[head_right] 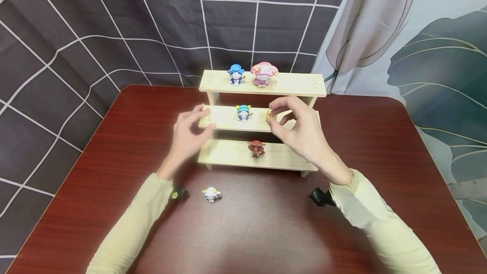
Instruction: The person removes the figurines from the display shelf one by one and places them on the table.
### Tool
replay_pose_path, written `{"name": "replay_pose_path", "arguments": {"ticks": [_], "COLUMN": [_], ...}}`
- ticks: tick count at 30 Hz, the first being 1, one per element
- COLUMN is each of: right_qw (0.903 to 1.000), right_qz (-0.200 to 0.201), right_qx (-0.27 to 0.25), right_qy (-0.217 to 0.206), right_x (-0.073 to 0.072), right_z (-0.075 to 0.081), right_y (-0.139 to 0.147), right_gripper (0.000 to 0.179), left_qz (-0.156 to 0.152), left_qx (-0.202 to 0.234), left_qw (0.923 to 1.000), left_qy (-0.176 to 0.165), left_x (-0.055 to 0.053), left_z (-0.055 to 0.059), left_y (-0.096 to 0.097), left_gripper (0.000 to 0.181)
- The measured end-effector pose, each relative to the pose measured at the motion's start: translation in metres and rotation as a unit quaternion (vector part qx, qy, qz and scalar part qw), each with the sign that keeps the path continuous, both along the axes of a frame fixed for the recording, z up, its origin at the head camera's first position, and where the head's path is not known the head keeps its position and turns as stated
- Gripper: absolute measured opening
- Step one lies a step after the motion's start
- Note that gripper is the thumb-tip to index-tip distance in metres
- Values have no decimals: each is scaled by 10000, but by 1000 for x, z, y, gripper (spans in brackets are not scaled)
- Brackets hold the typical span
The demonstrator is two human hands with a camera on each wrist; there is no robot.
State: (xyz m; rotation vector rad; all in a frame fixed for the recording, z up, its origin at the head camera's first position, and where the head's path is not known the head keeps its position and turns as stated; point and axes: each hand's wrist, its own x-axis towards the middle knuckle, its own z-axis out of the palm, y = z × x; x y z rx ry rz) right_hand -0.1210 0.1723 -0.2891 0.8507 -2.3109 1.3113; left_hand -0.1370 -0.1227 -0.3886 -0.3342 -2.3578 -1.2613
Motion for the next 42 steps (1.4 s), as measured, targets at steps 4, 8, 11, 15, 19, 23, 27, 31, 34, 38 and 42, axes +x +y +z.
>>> {"name": "replay_pose_path", "arguments": {"ticks": [4, 8, 11, 15, 19, 23, 27, 31, 34, 38, 42], "right_qw": [9996, 9991, 9990, 9981, 9973, 9972, 9970, 9974, 9978, 9977, 9981], "right_qz": [-240, -378, -402, -525, -573, -584, -695, -693, -643, -585, -463], "right_qx": [123, 65, -13, 21, 56, 62, 104, 105, 174, 341, 409], "right_qy": [130, 156, 198, 331, 455, 459, 321, 139, 18, -49, -81], "right_x": [-9, -19, -27, -37, -46, -53, -58, -63, -67, -73, -77], "right_z": [3, 5, 6, 8, 8, 8, 9, 9, 10, 10, 9], "right_y": [3, 5, 5, 5, 4, 3, 1, 1, 1, 2, 3], "right_gripper": [35, 36, 37, 36, 36, 36, 38, 44, 47, 50, 50], "left_qz": [13, 13, 22, 39, 34, 62, 68, 68, 84, 80, 66], "left_qx": [-16, -14, -14, -29, -21, -34, -36, -47, -67, -59, -40], "left_qw": [10000, 9999, 9999, 9999, 9998, 9997, 9998, 9998, 9997, 9997, 9998], "left_qy": [-51, -110, -111, -143, -200, -221, -188, -196, -236, -205, -160], "left_x": [0, 0, 1, 1, 0, -1, 0, 0, 1, 1, 1], "left_z": [0, 0, 1, 2, 2, 0, -1, 0, 1, 1, 1], "left_y": [0, 0, 1, 1, 1, 0, 0, 0, 0, 0, 0], "left_gripper": [45, 45, 45, 45, 45, 45, 45, 45, 45, 44, 44]}}
